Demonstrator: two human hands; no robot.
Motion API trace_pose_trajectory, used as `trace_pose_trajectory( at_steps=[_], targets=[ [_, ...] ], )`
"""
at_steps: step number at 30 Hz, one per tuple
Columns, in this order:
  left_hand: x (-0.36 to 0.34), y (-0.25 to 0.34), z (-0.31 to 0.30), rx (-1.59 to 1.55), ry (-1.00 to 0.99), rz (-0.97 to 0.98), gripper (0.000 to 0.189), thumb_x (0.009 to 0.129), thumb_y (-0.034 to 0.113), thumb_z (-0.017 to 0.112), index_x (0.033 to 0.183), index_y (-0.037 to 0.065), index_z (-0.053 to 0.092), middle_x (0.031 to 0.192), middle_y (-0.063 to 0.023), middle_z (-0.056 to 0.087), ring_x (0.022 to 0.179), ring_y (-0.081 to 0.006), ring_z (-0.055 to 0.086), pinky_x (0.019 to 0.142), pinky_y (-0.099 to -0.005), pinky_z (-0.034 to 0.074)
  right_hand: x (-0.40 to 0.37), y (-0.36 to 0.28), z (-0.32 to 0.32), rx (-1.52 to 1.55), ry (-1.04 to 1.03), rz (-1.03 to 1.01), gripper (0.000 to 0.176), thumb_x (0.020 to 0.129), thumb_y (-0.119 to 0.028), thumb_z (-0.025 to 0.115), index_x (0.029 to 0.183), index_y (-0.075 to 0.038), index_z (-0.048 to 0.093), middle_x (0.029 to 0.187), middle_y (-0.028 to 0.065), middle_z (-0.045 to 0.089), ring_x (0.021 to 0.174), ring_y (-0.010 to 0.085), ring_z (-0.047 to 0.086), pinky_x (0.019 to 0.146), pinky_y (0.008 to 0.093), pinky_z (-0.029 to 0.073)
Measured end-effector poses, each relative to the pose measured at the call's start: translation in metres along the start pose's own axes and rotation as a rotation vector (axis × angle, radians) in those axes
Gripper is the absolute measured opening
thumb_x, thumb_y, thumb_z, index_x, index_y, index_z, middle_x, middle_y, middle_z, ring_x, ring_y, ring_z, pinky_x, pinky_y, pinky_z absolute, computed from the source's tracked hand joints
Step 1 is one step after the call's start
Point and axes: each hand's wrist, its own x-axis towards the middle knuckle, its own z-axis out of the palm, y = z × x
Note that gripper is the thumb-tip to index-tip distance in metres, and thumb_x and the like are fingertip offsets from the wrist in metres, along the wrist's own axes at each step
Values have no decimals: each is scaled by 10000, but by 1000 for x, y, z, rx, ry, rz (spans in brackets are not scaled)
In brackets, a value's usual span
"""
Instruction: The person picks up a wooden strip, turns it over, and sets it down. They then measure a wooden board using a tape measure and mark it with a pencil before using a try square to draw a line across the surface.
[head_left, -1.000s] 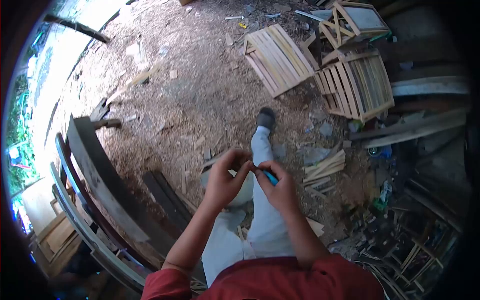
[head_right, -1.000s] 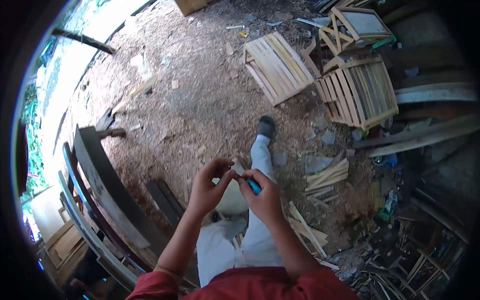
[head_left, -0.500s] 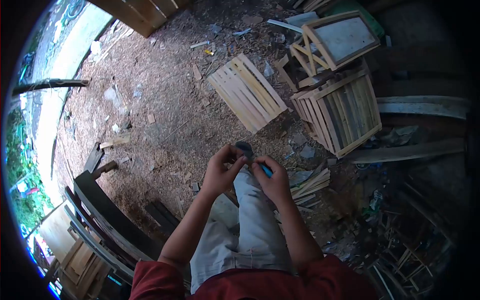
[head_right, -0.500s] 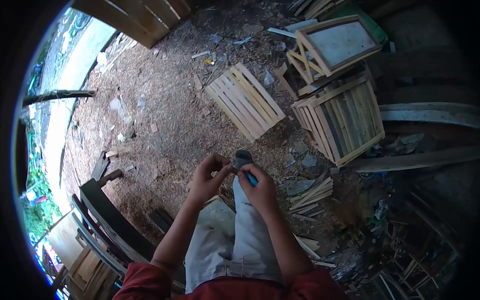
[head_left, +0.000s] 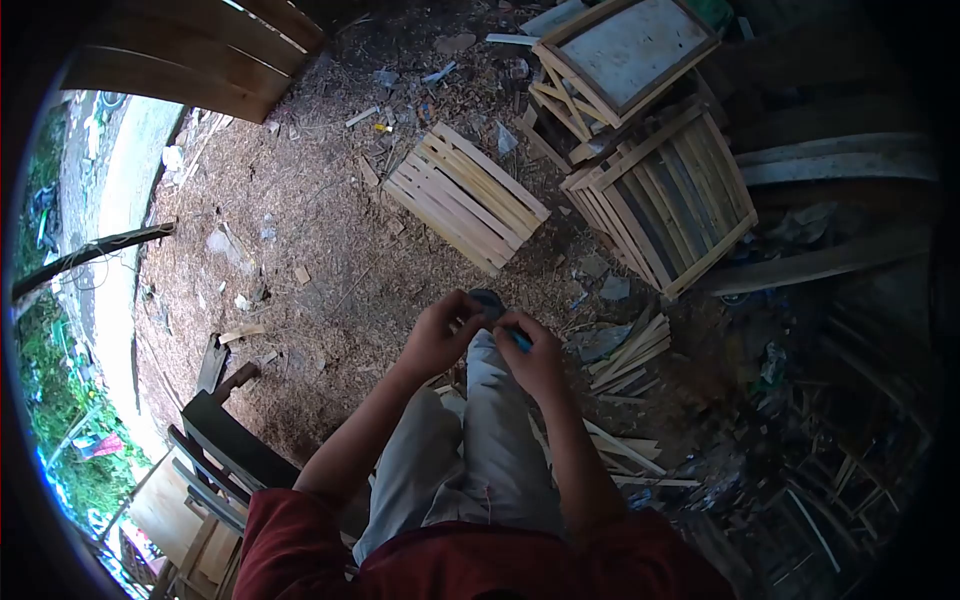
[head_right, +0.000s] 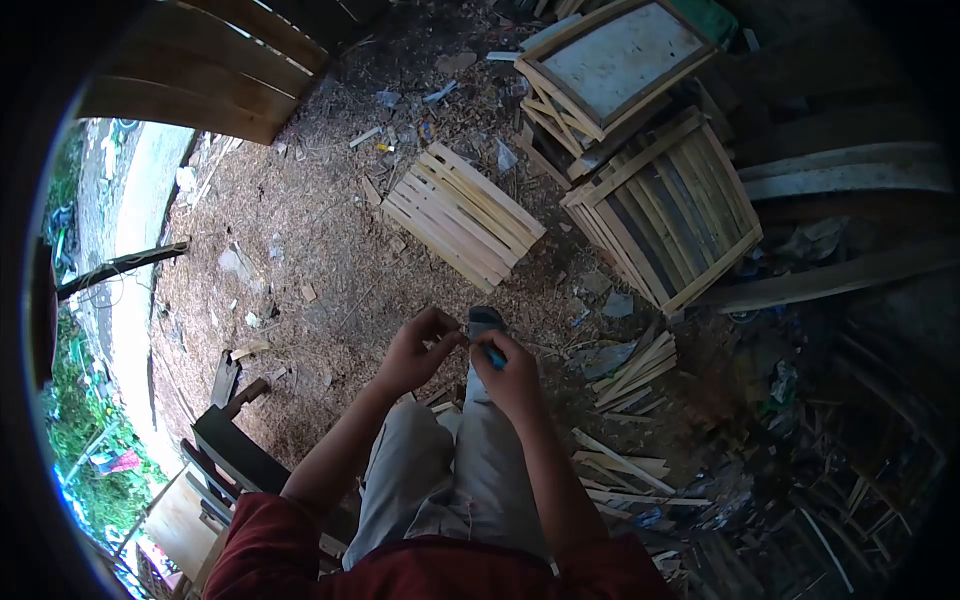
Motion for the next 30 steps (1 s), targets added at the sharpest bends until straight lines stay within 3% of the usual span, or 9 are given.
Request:
trace_pose_trajectory(
  at_steps=[5,6,9,14,22,25,27,28,30],
  targets=[
    [30,-26,-26,-25,3,-31,134,1077,138,714,1144,27,679,1034,-70,778,1012,-161,759,873,-330,586,35,1,17,-75,-14,39,225,1001,-214,783,1152,-49,763,1046,111,789,1022,209,765,905,358,572],
    [35,-30,-33,-8,34,-36,136,1075,136,716,1148,27,679,1027,-71,775,1003,-159,756,865,-332,584,44,13,28,-71,50,-39,225,995,-276,775,1121,-89,774,952,166,783,917,271,807,778,394,591],
    [58,-58,-56,14,67,-62,138,1069,127,722,1153,26,682,1014,-62,768,988,-140,741,849,-324,579,79,24,56,-99,54,-21,218,987,-282,778,1117,-106,778,954,152,786,917,310,805,790,400,597],
    [121,-152,-112,-88,165,-67,138,1070,129,725,1149,17,708,1005,-40,764,955,-103,713,855,-301,573,163,56,123,-182,87,79,231,923,-313,796,1062,-129,776,969,152,789,961,407,767,810,487,598],
    [260,-322,-220,-138,303,-76,163,1080,143,713,1071,-20,724,1019,-88,781,956,-146,725,887,-303,568,321,107,246,-337,173,125,269,896,-384,791,1023,-147,800,999,160,799,975,421,753,828,508,606],
    [294,-358,-237,50,317,-104,165,1046,187,750,1073,25,730,1012,-124,773,945,-246,743,885,-379,577,366,119,279,-366,245,114,259,891,-370,787,1004,-138,797,988,160,799,963,419,755,815,509,607],
    [304,-371,-238,576,422,-24,182,1002,221,779,1109,79,742,995,-162,754,956,-368,729,881,-492,571,382,127,296,-393,238,166,245,888,-352,784,986,-127,796,979,166,796,953,418,758,806,512,609],
    [303,-373,-234,646,463,27,196,970,243,799,1099,104,746,994,-170,746,969,-427,703,872,-562,552,386,130,302,-410,266,181,232,885,-341,787,974,-127,796,971,170,794,952,419,757,804,513,609],
    [306,-377,-233,564,457,59,194,970,246,802,1082,98,742,1001,-166,749,975,-423,706,869,-556,553,391,135,307,-425,300,205,220,882,-331,791,961,-126,795,963,173,792,950,421,757,801,515,610]
  ],
)
